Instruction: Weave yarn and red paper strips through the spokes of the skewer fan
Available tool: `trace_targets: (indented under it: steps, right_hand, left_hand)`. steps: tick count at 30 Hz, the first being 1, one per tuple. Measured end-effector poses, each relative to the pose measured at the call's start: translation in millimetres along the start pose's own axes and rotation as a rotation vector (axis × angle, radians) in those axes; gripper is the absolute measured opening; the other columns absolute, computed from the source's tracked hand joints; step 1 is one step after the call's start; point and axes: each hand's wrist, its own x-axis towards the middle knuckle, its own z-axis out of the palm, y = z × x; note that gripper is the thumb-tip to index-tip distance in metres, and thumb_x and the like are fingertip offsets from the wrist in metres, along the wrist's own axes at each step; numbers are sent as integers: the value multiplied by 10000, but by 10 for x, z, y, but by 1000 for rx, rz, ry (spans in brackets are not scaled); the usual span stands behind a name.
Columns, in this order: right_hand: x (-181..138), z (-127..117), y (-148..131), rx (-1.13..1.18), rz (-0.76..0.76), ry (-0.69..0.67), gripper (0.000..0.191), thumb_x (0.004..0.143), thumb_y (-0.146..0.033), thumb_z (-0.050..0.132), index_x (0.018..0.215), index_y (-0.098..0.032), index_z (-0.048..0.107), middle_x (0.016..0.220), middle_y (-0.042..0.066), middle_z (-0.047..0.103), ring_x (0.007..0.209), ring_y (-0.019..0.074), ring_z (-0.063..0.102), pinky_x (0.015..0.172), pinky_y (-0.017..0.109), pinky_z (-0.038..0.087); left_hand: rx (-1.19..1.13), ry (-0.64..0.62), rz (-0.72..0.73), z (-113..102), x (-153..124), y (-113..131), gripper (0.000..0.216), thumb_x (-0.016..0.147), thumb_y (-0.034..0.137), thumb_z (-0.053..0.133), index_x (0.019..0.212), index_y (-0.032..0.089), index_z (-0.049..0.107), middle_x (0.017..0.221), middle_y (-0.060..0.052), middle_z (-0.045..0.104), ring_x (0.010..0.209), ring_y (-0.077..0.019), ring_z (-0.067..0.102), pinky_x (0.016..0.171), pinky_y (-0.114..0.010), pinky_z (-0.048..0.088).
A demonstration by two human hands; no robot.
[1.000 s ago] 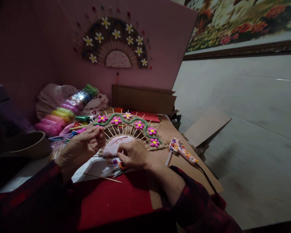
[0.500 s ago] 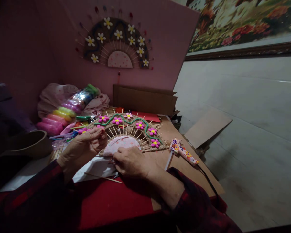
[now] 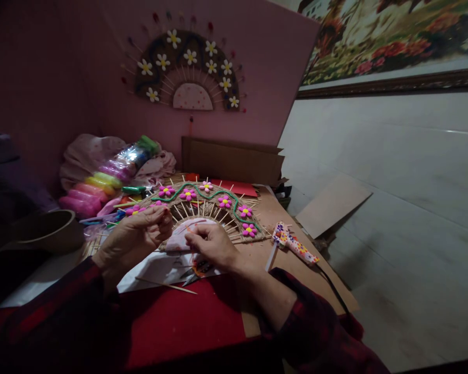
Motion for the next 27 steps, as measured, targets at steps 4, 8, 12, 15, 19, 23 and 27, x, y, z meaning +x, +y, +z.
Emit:
trace_targets:
  steps: [4, 8, 12, 15, 19, 23, 27]
  right_hand:
    - [3, -32, -33, 278, 149, 13, 325, 733, -438, 637, 695, -115, 653, 574, -19, 547, 416, 44, 380, 400, 184, 304]
    - [1, -37, -43, 409, 200, 43, 340, 676, -436, 710, 732, -101, 685, 629, 5, 617, 385, 9, 305, 347, 159, 223]
    - [14, -19, -11, 410, 129, 80, 325, 689, -414, 714, 823, -118, 713, 653, 10, 640, 404, 11, 342, 366, 146, 277]
    - [18, -4, -5, 376, 99, 105, 316, 715, -426, 690, 818, -128, 718, 614, 2, 630, 407, 23, 362, 375, 154, 305]
    - [-8, 3, -34, 350, 30, 88, 298, 742, -421, 666, 781, -129, 715, 559, -6, 603, 419, 36, 404, 385, 160, 299]
    - [-58, 3, -76, 362, -22, 32, 280, 760, -405, 648, 750, -131, 705, 544, -11, 582, 449, 55, 460, 417, 177, 340]
    - [-101, 14, -122, 369, -47, 64, 256, 778, -378, 629, 729, -138, 702, 522, -7, 582, 445, 59, 460, 428, 188, 346]
  left_hand:
    - [8, -5, -2, 0, -2, -5, 114, 752, 28, 574, 719, 103, 654, 605, -9, 553, 528, -69, 514, 544, -167, 487]
    - [32, -9, -6, -12, -8, -12, 79, 741, 46, 598, 725, 98, 655, 616, -11, 554, 532, -69, 513, 539, -164, 479]
    - [58, -10, -36, -24, -4, -32, 48, 730, 62, 617, 726, 96, 651, 613, -11, 548, 529, -70, 512, 530, -160, 472]
    - [54, -5, -59, -30, 6, -57, 49, 737, 68, 614, 735, 98, 652, 618, -13, 546, 534, -73, 515, 519, -157, 468]
    - [37, 8, -94, -37, 9, -90, 74, 748, 51, 597, 750, 96, 655, 625, -11, 549, 531, -66, 517, 516, -150, 469]
    - [34, -2, -139, -44, 4, -123, 49, 750, 67, 614, 749, 94, 655, 629, -10, 555, 518, -64, 513, 535, -174, 493]
    - [50, -33, -162, -49, 12, -157, 32, 741, 87, 636, 764, 88, 658, 652, -22, 569, 555, -89, 541, 577, -223, 520]
